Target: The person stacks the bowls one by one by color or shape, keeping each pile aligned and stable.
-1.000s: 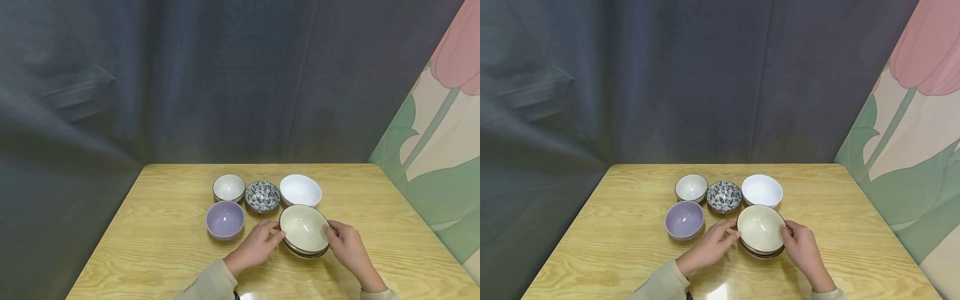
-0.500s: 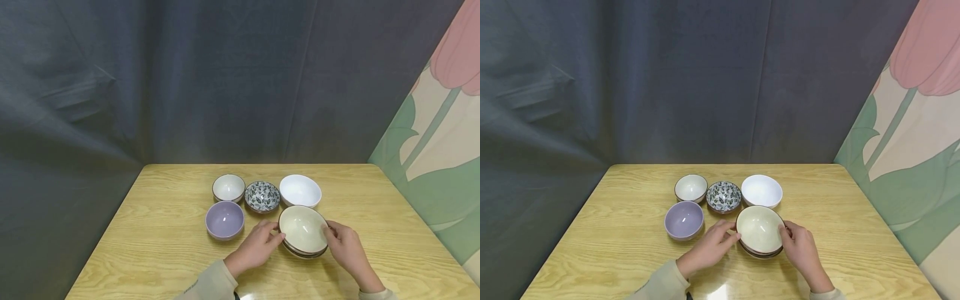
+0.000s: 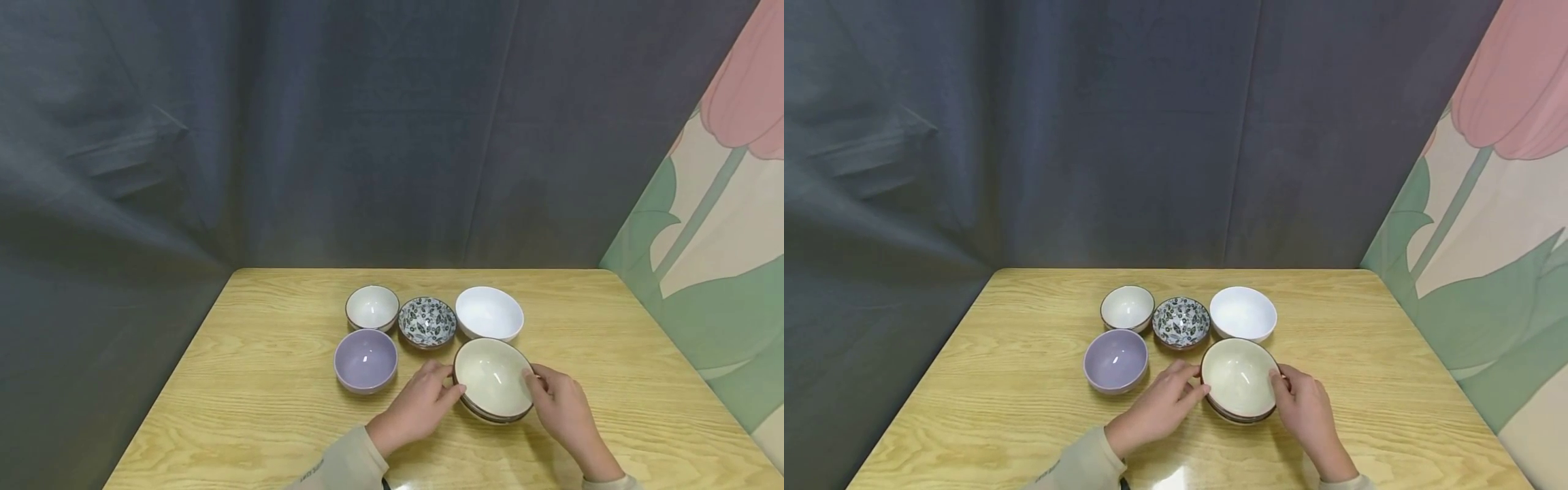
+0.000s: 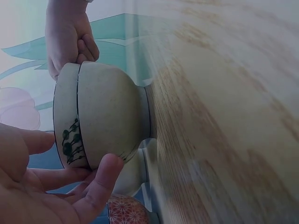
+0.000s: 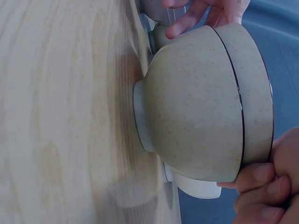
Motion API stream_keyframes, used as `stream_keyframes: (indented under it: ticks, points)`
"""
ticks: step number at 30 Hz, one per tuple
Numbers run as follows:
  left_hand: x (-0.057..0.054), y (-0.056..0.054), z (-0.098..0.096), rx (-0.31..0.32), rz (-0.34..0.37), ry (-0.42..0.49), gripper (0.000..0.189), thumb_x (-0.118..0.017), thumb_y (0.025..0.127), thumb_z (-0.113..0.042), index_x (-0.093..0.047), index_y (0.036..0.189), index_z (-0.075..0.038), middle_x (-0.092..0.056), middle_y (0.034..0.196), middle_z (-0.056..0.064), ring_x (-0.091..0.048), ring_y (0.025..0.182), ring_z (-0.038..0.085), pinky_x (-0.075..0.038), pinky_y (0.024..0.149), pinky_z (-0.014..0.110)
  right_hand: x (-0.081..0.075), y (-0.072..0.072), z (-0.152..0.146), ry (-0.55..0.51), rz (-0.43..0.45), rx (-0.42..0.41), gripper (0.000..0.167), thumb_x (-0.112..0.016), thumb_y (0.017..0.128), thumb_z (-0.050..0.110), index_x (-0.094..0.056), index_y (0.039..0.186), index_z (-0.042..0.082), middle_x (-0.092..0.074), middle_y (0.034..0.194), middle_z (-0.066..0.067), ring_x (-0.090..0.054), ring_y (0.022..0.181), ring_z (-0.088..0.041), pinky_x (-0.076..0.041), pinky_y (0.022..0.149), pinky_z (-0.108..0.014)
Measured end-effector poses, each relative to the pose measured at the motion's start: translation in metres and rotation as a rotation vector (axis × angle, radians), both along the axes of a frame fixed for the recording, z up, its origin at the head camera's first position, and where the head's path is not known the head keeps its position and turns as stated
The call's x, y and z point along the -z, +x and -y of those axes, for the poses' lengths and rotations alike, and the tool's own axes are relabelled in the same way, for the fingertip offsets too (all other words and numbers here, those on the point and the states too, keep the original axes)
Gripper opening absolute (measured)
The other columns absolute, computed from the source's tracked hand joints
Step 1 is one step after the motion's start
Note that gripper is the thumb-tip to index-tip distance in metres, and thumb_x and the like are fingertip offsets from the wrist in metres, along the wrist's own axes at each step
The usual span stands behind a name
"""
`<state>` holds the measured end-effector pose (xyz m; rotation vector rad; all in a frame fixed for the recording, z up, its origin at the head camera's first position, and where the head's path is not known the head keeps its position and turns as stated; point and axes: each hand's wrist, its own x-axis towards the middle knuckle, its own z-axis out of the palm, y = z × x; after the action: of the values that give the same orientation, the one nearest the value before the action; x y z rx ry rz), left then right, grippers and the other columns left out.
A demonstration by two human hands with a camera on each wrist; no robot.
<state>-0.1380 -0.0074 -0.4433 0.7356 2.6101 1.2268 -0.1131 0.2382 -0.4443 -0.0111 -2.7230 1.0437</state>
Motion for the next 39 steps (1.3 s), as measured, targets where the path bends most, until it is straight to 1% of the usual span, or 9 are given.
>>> stream_keyframes:
  ticks: [5,11,15,17,23,26,30,35,39]
  points:
    - [-0.001,0.002,-0.002,-0.007,-0.048,-0.051,0.051,-0.052,0.103,-0.037,-0.055,0.140,-0.002,-0.057,0.122,0.008,-0.060,0.094,0.008,-0.054,0.087,0.027,0.000,0.001,0.001,0.010,-0.016,-0.014,0.029,-0.055,0.102,0.014,-0.069,0.114,-0.009,-0.050,0.060,0.004,-0.037,0.049,-0.005,-0.032,0.044,-0.024]
    - [0.000,0.005,-0.003,-0.017,-0.109,-0.080,0.048,-0.049,0.105,-0.035,-0.054,0.142,-0.005,-0.058,0.122,0.007,-0.061,0.105,0.016,-0.053,0.094,0.034,-0.002,0.001,0.002,0.023,0.009,-0.014,0.031,-0.054,0.102,0.013,-0.068,0.116,-0.010,-0.057,0.062,0.002,-0.039,0.049,-0.006,-0.034,0.044,-0.024]
    - [0.000,0.007,-0.004,-0.027,-0.104,-0.084,0.050,-0.046,0.106,-0.035,-0.050,0.145,-0.003,-0.058,0.125,0.008,-0.060,0.111,0.019,-0.052,0.097,0.036,-0.004,0.001,0.003,0.019,0.052,-0.006,0.033,-0.054,0.102,0.013,-0.066,0.119,-0.012,-0.065,0.068,-0.001,-0.043,0.052,-0.007,-0.036,0.046,-0.025]
    - [0.000,0.007,-0.004,-0.032,-0.101,-0.089,0.052,-0.046,0.106,-0.035,-0.049,0.146,-0.002,-0.058,0.126,0.009,-0.060,0.111,0.019,-0.052,0.097,0.036,-0.005,0.000,0.003,0.015,0.065,-0.005,0.034,-0.054,0.102,0.014,-0.065,0.119,-0.013,-0.068,0.072,-0.003,-0.045,0.053,-0.007,-0.038,0.047,-0.024]
    - [0.003,0.001,-0.004,-0.053,-0.106,-0.078,0.049,-0.045,0.105,-0.038,-0.054,0.141,-0.007,-0.062,0.127,0.008,-0.061,0.111,0.020,-0.052,0.095,0.040,-0.005,-0.001,0.002,0.036,0.070,-0.003,0.034,-0.055,0.102,0.015,-0.066,0.116,-0.013,-0.073,0.080,-0.010,-0.054,0.060,-0.011,-0.042,0.051,-0.025]
    - [0.005,-0.001,-0.005,-0.070,-0.113,-0.079,0.048,-0.044,0.105,-0.039,-0.056,0.139,-0.007,-0.062,0.128,0.008,-0.061,0.116,0.023,-0.051,0.097,0.042,-0.005,0.000,0.003,0.070,0.074,0.005,0.032,-0.055,0.101,0.016,-0.068,0.115,-0.010,-0.074,0.083,-0.014,-0.063,0.067,-0.017,-0.048,0.056,-0.030]
    - [0.007,-0.002,-0.007,-0.075,-0.124,-0.095,0.047,-0.044,0.105,-0.037,-0.057,0.139,-0.007,-0.063,0.123,0.007,-0.061,0.111,0.022,-0.053,0.092,0.040,-0.004,0.001,0.004,0.095,0.073,0.006,0.030,-0.056,0.100,0.016,-0.070,0.112,-0.008,-0.075,0.085,-0.017,-0.070,0.075,-0.025,-0.053,0.062,-0.036]
    - [0.009,-0.001,-0.009,-0.088,-0.139,-0.099,0.044,-0.045,0.105,-0.035,-0.059,0.137,-0.008,-0.062,0.117,0.006,-0.062,0.105,0.020,-0.054,0.087,0.039,-0.006,0.000,0.004,0.095,0.063,-0.003,0.028,-0.056,0.099,0.013,-0.071,0.109,-0.008,-0.075,0.083,-0.017,-0.071,0.075,-0.026,-0.054,0.061,-0.036]
    - [0.008,-0.001,-0.012,-0.099,-0.134,-0.112,0.054,-0.043,0.104,-0.035,-0.045,0.149,-0.004,-0.060,0.127,0.012,-0.062,0.109,0.025,-0.053,0.090,0.042,-0.008,-0.002,0.004,0.107,0.072,-0.005,0.029,-0.056,0.099,0.013,-0.070,0.111,-0.009,-0.075,0.083,-0.017,-0.071,0.075,-0.027,-0.055,0.062,-0.038]
